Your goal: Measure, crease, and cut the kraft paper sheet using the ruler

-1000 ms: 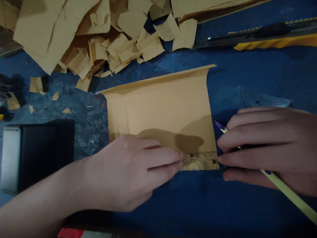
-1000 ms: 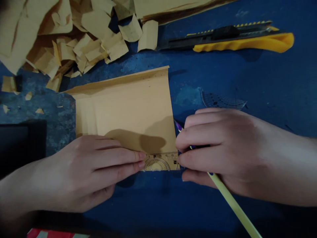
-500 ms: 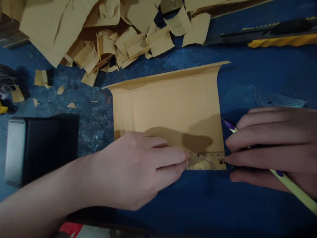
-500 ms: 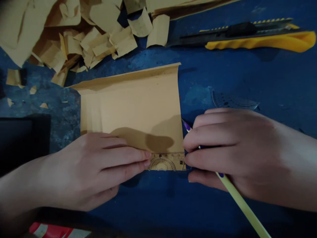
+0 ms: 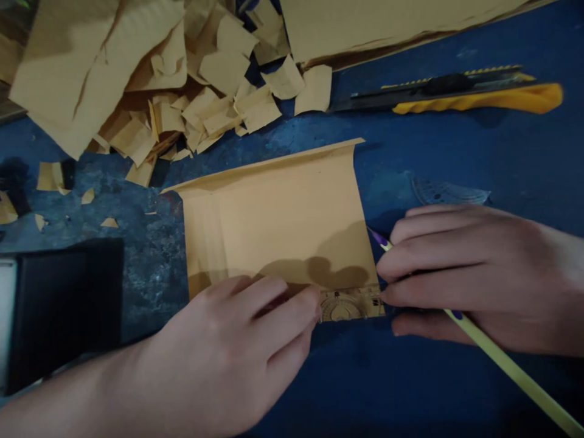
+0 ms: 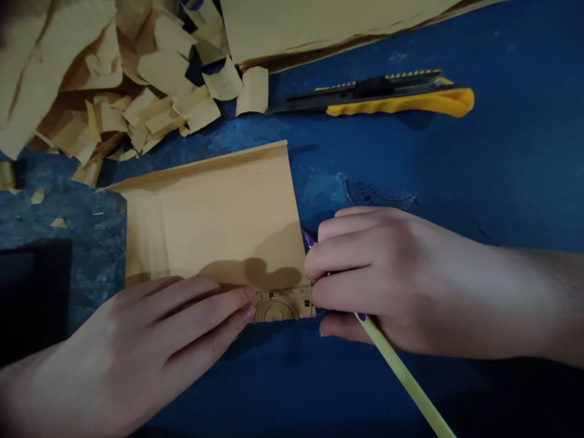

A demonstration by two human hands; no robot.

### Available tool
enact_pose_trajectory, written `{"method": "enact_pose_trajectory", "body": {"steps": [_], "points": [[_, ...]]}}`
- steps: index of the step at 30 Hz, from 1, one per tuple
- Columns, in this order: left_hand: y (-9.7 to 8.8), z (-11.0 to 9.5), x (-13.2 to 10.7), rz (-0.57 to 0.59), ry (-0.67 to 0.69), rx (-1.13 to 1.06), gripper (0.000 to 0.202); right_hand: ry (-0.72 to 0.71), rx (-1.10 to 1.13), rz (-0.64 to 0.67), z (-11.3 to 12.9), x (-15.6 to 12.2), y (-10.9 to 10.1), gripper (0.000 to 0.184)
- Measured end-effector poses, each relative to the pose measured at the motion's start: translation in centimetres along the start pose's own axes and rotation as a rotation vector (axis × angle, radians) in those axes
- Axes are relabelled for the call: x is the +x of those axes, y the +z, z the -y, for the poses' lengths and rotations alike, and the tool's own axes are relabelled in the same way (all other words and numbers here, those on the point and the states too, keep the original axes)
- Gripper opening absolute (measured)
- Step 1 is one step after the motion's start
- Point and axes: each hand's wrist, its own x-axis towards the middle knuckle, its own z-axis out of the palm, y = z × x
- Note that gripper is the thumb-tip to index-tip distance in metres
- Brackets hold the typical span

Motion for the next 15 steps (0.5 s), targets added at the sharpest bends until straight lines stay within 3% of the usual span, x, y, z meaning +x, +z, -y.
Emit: {"method": "enact_pose_trajectory", "body": {"steps": [7,12,15], "points": [[0.1,-0.4,-0.1,-0.013,-0.017,0.024,0.038,0.06,0.006,-0.05,0.4,0.2,-0.4,0.01],[0.3,-0.4,0.0,-0.045,-0.019,0.03,0.035,0.197,0.003,-0.248,1.3,0.3,-1.2,0.002],[0.3,-0.4,0.0,-0.06,-0.021,0.045,0.033,0.356,0.023,-0.337,2.6,0.4,-1.3,0.011]]}}
